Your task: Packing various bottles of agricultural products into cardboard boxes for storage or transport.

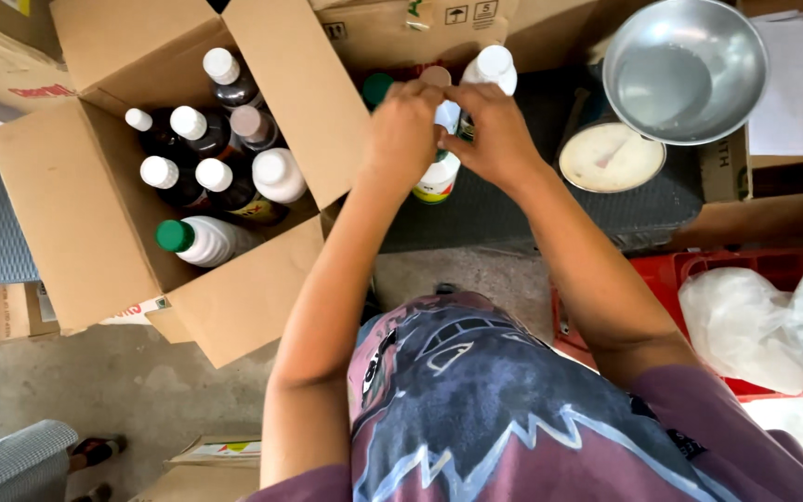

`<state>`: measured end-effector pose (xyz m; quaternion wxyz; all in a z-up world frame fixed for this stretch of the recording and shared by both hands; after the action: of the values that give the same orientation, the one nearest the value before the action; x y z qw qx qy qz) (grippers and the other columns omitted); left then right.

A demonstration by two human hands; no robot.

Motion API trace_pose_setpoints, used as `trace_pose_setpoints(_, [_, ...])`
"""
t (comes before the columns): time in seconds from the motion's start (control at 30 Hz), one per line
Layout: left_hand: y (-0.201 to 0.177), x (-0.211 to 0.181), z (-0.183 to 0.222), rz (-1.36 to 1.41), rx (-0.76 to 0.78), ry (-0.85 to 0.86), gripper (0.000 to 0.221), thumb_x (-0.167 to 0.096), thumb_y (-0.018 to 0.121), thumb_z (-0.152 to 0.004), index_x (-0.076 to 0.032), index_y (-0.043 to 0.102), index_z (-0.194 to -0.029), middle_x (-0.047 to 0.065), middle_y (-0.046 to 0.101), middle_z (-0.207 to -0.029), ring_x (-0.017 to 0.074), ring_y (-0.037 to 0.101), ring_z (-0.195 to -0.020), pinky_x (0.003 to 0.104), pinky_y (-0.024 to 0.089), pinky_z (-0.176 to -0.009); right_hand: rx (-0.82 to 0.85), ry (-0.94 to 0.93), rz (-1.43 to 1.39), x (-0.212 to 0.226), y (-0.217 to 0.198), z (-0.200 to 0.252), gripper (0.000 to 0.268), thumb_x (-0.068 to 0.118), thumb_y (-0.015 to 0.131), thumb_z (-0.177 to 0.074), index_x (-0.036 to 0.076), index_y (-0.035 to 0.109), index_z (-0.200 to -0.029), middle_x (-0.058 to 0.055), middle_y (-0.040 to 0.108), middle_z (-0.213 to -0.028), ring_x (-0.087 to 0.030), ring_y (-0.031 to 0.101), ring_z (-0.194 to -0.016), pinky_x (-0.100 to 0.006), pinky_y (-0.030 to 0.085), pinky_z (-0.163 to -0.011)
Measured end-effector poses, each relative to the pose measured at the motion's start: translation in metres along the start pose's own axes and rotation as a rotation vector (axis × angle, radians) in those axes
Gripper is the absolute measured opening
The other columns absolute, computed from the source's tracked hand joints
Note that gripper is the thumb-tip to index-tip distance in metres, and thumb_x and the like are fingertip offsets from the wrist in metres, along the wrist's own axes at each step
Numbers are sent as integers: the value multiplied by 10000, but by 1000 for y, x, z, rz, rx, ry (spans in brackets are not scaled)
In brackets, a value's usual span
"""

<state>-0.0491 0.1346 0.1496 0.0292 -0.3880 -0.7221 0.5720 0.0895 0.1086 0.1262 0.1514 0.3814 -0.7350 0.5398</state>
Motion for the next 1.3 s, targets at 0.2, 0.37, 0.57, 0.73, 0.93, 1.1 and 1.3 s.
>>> trace_pose_setpoints(0.2, [158, 59, 19, -274, 248, -176, 334, -114, 800, -826, -65, 658, -1125, 153, 656, -1141, 332, 663, -1049, 425, 595, -804, 194, 112, -188, -71, 49, 33, 758, 112, 862, -692, -13, 571, -1380, -233, 662, -1296, -398, 632, -1236, -438, 499, -1037])
trace_pose_setpoints(0.37, [114, 5, 29, -418, 311, -191, 614, -181, 839, -608, -68, 611, -1167, 143, 598, -1184, 330, 630, -1074, 371, 589, -799, 258, 147, -157, -106, 100, 62, 909, 176, 908, -636, -26, 500, -1423, -261, 574, -1390, -423, 536, -1308, -450, 439, -1096])
trace_pose_setpoints(0.57, [128, 2, 76, -441, 107, -120, 527, -94, 743, -760, -55, 580, -1260, 104, 590, -1175, 315, 596, -1099, 356, 577, -854, 193, 1, -248, -93, 107, 87, 1032, 225, 912, -637, -19, 397, -1497, -265, 473, -1487, -449, 444, -1386, -474, 390, -1153])
trace_pose_setpoints(0.73, [134, -8, 102, -381, 125, -135, 518, -91, 737, -730, -74, 593, -1227, 129, 582, -1164, 341, 569, -1125, 374, 578, -843, 141, -75, -320, -83, 101, 113, 1027, 219, 896, -662, 12, 374, -1522, -229, 476, -1520, -441, 447, -1417, -474, 387, -1176])
trace_pose_setpoints(0.93, [113, -34, 101, -183, 98, 1, 577, -85, 773, -697, -97, 594, -1246, 125, 581, -1229, 362, 593, -1162, 397, 581, -849, 89, 67, -338, -74, 73, 132, 1040, 283, 925, -626, 34, 399, -1489, -204, 497, -1482, -408, 510, -1355, -450, 440, -1104])
trace_pose_setpoints(1.1, [35, -76, 98, 139, 65, 0, 630, -291, 878, -635, -98, 603, -1167, 108, 594, -1153, 335, 647, -1054, 434, 561, -837, 94, 74, -171, -30, 18, 133, 985, 338, 953, -567, 62, 516, -1405, -205, 665, -1282, -388, 679, -1147, -442, 558, -936])
trace_pose_setpoints(1.3, [-113, -130, 81, 124, -24, 67, 666, -360, 870, -668, -141, 619, -1244, 80, 609, -1143, 321, 684, -1034, 442, 566, -851, 86, -79, -179, 69, -57, 84, 1035, 395, 960, -470, 38, 554, -1352, -217, 724, -1118, -380, 720, -1055, -445, 581, -850])
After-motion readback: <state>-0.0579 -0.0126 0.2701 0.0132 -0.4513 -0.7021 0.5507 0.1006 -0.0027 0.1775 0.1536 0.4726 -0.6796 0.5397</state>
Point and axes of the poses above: each hand's wrist, its own z-axis away from the middle knuckle, its own y-axis out of the palm, x = y × z, the point moved 5 cm from there along -z, towards the middle knuckle
